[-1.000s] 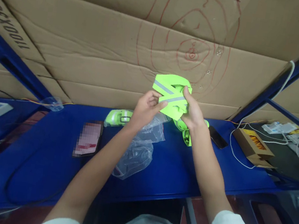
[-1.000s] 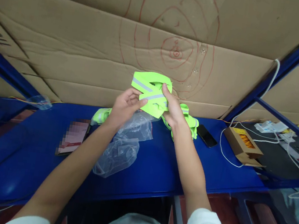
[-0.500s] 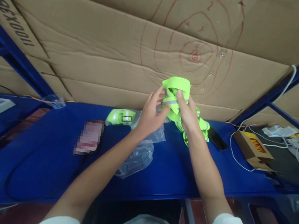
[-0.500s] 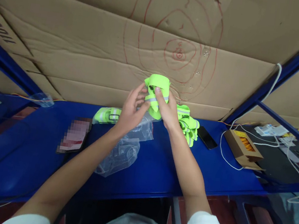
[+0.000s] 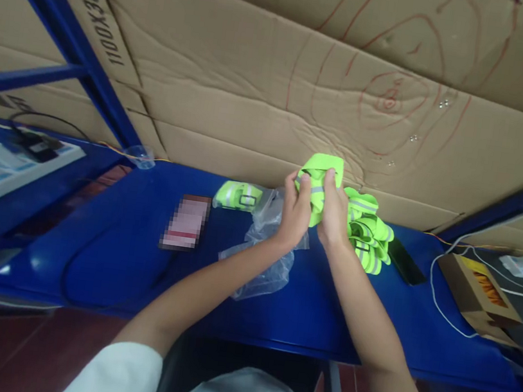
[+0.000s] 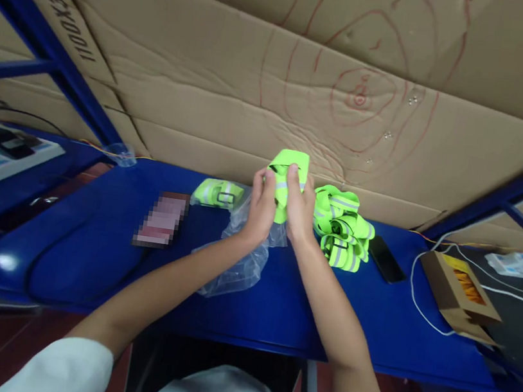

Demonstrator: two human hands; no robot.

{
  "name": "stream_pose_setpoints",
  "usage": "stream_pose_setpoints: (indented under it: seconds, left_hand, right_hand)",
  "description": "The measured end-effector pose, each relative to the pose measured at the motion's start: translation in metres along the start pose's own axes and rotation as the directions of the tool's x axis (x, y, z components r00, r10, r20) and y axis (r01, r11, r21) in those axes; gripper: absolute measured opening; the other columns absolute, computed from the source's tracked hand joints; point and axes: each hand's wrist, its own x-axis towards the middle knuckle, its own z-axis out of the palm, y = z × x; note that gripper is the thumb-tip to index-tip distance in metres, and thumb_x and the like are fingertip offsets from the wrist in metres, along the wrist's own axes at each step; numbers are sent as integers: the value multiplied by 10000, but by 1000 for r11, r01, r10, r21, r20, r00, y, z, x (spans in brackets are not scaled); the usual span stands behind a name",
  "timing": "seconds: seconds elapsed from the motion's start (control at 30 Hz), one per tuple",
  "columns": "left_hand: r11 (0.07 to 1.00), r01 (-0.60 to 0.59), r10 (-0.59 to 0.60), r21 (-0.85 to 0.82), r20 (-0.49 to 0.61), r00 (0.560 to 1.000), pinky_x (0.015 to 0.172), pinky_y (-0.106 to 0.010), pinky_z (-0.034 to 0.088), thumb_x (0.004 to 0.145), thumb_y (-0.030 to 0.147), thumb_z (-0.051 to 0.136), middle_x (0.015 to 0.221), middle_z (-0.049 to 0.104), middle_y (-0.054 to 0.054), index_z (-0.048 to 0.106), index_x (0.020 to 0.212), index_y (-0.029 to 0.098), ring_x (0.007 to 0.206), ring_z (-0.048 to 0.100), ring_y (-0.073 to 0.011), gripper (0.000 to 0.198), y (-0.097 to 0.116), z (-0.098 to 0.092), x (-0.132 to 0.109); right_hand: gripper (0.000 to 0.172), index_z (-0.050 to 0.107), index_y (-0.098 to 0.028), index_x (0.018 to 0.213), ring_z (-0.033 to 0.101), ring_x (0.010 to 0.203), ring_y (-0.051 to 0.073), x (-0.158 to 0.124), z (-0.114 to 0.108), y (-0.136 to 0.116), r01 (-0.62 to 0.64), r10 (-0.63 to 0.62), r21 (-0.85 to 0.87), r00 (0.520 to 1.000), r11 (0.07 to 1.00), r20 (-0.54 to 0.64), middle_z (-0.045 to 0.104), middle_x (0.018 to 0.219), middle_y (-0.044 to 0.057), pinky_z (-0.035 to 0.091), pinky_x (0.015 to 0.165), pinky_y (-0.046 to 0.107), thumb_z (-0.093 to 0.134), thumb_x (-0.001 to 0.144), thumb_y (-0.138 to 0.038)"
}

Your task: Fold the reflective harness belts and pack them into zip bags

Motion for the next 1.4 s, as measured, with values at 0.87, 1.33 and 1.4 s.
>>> stream_pose_setpoints:
  seconds: [0.87,1.33,1.4]
  left_hand:
    - [205,-719,-200,663,748,633,1008,-533,569,1053,375,564,1289,685,-166,590,1356,150,1173,687,-357,379,20,-89,-30]
    - [233,-585,-385,777,626,678,1261,-659,334,989,444,670,1755,174,-290,206,1702,166,1632,235,-483,896,-30,-62,-22]
    - [302,-588,-395,750,660,639,1291,-644,297,919,462,759,1783,66,-271,98,1722,193,1665,137,-456,1074,-41,-70,-2]
  right_hand:
    - [483,731,-205,1111,779,948,248,5,-91,-49,275,-277,-261,961,926,30,795,1047,64,641,861,388,809,856,-609]
    - [629,699,-201,1223,771,1149,286,-36,-118,45,-342,349,150,937,928,-28,760,1326,126,649,978,408,902,724,-525]
    - [637,702,-198,1213,783,1106,284,-39,-114,47,-378,379,127,925,917,16,776,1287,126,656,939,400,920,701,-509]
